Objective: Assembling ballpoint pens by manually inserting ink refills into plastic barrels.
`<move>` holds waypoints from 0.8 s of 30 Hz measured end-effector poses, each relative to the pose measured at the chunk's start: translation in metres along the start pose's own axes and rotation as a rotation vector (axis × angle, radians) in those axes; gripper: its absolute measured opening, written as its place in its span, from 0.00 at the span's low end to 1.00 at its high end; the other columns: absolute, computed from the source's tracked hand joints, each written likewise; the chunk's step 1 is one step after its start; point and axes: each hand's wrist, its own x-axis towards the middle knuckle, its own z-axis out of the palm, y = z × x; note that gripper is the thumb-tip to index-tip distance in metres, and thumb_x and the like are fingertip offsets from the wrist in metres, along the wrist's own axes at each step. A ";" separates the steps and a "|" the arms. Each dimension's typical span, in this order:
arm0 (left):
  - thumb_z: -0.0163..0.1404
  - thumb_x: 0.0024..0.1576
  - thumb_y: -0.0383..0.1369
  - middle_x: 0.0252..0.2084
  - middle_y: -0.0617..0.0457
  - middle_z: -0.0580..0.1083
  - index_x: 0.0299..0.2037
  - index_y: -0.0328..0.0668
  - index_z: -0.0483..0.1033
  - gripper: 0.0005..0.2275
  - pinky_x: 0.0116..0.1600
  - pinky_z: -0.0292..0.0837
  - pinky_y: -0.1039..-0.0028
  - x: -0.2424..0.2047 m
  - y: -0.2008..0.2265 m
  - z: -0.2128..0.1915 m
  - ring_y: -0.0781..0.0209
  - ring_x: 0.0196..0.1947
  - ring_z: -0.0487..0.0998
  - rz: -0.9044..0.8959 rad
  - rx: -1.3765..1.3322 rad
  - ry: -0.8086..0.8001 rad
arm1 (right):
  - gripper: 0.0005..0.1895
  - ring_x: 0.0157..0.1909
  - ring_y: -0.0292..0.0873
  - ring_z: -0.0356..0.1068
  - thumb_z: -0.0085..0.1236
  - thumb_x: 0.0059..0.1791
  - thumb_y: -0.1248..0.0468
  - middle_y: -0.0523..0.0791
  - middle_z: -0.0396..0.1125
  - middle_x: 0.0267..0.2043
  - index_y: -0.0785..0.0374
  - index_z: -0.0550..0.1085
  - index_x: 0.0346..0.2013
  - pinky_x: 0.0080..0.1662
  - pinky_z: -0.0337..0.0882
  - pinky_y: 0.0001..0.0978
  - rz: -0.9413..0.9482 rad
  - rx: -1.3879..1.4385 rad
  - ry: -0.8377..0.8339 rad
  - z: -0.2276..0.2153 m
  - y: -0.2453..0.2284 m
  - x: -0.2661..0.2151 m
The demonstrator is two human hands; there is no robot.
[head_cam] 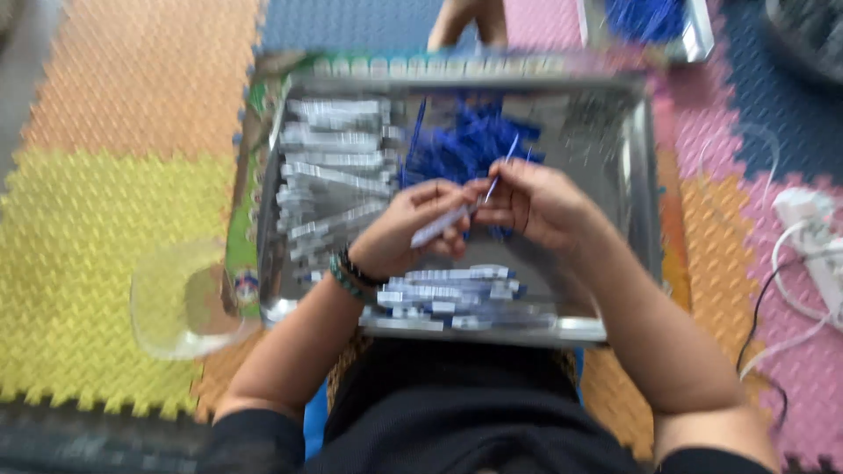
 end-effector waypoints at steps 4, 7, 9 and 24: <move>0.59 0.68 0.36 0.40 0.39 0.85 0.56 0.36 0.80 0.13 0.38 0.91 0.59 -0.004 0.004 0.004 0.48 0.32 0.91 -0.022 -0.007 0.004 | 0.12 0.53 0.58 0.84 0.45 0.68 0.55 0.56 0.82 0.54 0.56 0.73 0.49 0.52 0.87 0.52 0.060 -0.022 0.011 0.008 -0.006 -0.004; 0.60 0.68 0.35 0.38 0.39 0.84 0.56 0.34 0.80 0.13 0.37 0.92 0.58 -0.009 0.012 0.009 0.48 0.31 0.90 -0.029 0.001 0.027 | 0.11 0.51 0.59 0.85 0.47 0.67 0.56 0.57 0.82 0.51 0.58 0.73 0.50 0.50 0.88 0.53 0.062 -0.037 0.036 0.015 -0.008 -0.008; 0.59 0.68 0.35 0.37 0.42 0.84 0.55 0.36 0.81 0.12 0.36 0.92 0.61 -0.013 0.030 0.014 0.52 0.30 0.90 0.013 0.104 0.080 | 0.09 0.49 0.52 0.86 0.52 0.65 0.58 0.51 0.82 0.48 0.59 0.75 0.48 0.50 0.89 0.47 -0.065 -0.143 0.151 0.029 -0.021 -0.015; 0.62 0.70 0.43 0.24 0.59 0.84 0.53 0.42 0.86 0.13 0.35 0.78 0.67 -0.095 0.089 -0.048 0.61 0.24 0.84 -0.070 1.693 0.909 | 0.07 0.30 0.46 0.73 0.64 0.67 0.67 0.48 0.78 0.38 0.69 0.80 0.50 0.34 0.71 0.42 -0.746 -1.643 0.852 -0.014 -0.069 -0.053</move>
